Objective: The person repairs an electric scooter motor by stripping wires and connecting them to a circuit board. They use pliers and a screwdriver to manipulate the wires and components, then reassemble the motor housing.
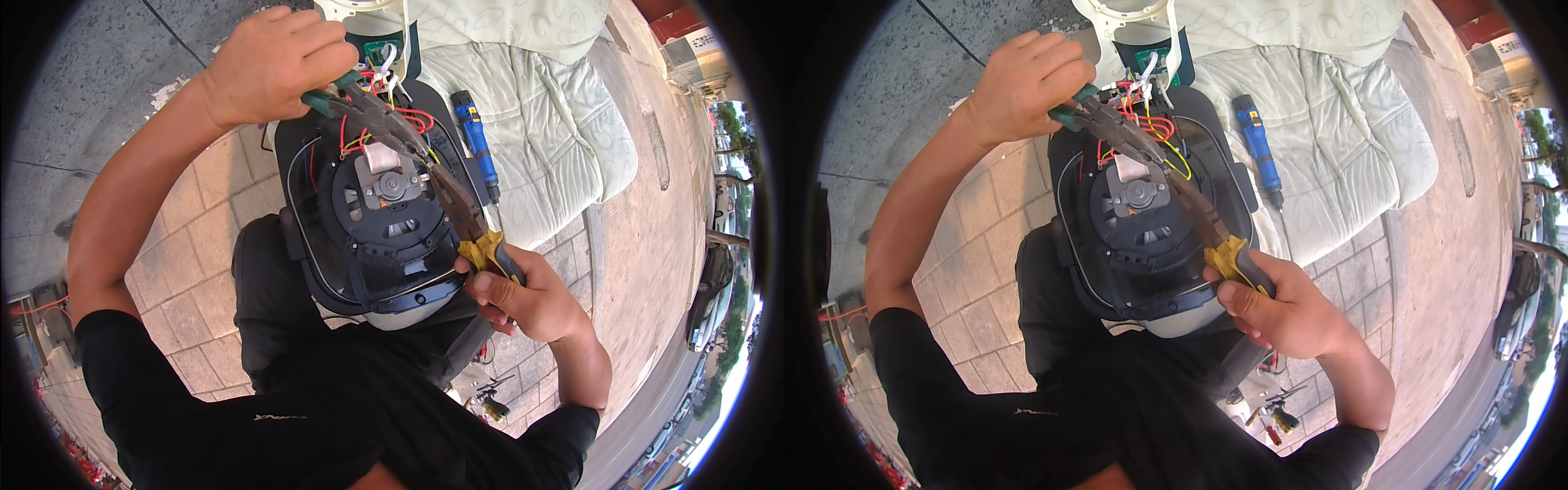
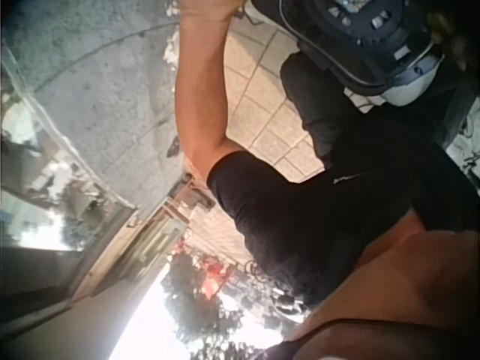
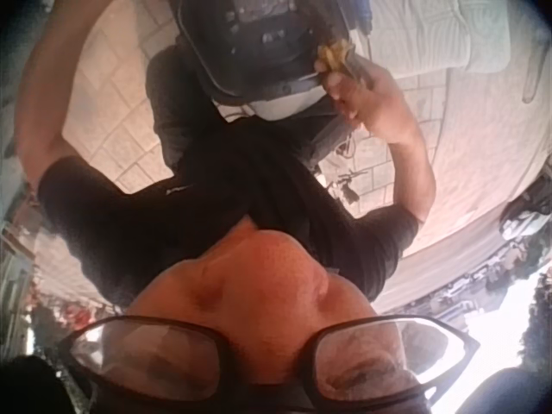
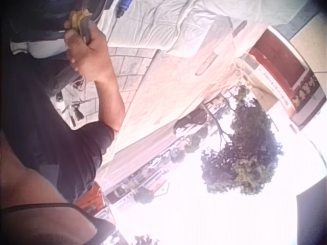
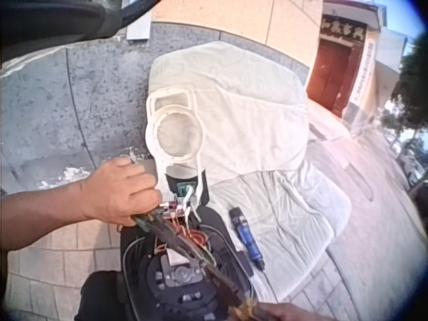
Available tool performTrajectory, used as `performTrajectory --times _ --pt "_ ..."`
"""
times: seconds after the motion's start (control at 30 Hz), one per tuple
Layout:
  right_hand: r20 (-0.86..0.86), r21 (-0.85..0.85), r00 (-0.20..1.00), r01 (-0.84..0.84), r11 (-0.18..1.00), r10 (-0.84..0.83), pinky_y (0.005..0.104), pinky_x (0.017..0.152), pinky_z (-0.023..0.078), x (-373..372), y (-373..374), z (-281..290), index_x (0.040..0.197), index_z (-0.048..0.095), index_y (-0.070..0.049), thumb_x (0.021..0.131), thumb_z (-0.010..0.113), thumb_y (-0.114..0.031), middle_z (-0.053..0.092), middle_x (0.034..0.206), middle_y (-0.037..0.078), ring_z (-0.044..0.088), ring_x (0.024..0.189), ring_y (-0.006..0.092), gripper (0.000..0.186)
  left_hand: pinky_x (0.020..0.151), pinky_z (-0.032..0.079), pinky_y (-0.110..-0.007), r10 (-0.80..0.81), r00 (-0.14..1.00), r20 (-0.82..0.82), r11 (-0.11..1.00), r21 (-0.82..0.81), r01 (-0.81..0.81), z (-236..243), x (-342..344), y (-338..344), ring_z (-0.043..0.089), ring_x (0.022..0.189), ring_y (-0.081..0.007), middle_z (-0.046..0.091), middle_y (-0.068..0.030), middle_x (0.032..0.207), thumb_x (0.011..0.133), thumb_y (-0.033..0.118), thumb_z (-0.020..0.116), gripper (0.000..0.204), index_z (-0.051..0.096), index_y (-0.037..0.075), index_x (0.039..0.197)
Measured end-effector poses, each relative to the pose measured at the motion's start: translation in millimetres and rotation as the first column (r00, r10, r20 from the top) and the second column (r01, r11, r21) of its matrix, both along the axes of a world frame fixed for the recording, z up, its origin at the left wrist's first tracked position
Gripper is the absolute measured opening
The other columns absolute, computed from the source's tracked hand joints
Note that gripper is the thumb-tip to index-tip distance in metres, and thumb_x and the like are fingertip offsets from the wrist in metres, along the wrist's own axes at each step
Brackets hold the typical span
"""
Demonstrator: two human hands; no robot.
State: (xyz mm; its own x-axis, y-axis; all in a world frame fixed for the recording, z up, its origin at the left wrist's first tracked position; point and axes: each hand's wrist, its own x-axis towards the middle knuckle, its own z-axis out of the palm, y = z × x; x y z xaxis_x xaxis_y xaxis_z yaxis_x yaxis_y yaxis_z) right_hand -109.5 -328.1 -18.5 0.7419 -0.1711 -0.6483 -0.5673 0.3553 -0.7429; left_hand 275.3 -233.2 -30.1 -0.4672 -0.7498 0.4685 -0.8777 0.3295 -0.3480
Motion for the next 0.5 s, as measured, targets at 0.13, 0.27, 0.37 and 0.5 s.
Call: performTrajectory --times 0.13,0.27,0.37,0.5 --pt "-0.001 -0.03 1.0 -0.005 1.0 0.005 0.0237 0.053 0.039 2.2 0.5 3.5 0.132 0.058 -0.001 0.11 0.06 -0.024 0.052 0.079 -0.004 0.047 0.061 0.005 0.032 0.064 0.046 -0.038 -0.029 1.0 0.002 0.999 -0.036 0.029 0.7 6.0 -8.1 0.058 0.076 -0.0256 0.053 -0.0036 0.085 0.061 0.011 0.079 0.037 0.06 0.01 0.093" --pt "-0.015 -0.077 1.0 0.002 0.997 -0.003 0.0243 0.054 0.04 3.2 1.9 5.6 0.131 0.06 -0.002 0.11 0.06 -0.025 0.053 0.079 -0.004 0.049 0.063 0.0044 0.031 0.062 0.047 -0.039 -0.058 0.998 -0.001 0.997 -0.043 0.058 2.0 7.9 -16.2 0.058 0.074 -0.0268 0.052 -0.0047 0.082 0.062 0.011 0.078 0.036 0.06 0.009 0.093" --pt "-0.021 -0.135 1.0 -0.001 0.991 -0.002 0.0246 0.058 0.041 2.2 3.2 6.1 0.129 0.062 -0.002 0.11 0.06 -0.025 0.055 0.08 -0.004 0.049 0.066 0.004 0.03 0.062 0.047 -0.039 -0.069 0.998 0.004 0.997 -0.044 0.069 3.6 9.6 -19.9 0.059 0.074 -0.0267 0.053 -0.005 0.082 0.062 0.011 0.078 0.036 0.06 0.009 0.093" --pt "-0.019 -0.218 1.0 -0.008 0.976 0.004 0.025 0.064 0.043 -1.2 4.0 6.5 0.127 0.064 -0.002 0.109 0.061 -0.025 0.057 0.081 -0.004 0.05 0.071 0.0042 0.029 0.061 0.047 -0.039 -0.092 0.996 -0.021 0.994 -0.058 0.09 -3.0 6.3 -24.9 0.058 0.074 -0.0269 0.052 -0.005 0.082 0.061 0.011 0.078 0.037 0.06 0.009 0.093"
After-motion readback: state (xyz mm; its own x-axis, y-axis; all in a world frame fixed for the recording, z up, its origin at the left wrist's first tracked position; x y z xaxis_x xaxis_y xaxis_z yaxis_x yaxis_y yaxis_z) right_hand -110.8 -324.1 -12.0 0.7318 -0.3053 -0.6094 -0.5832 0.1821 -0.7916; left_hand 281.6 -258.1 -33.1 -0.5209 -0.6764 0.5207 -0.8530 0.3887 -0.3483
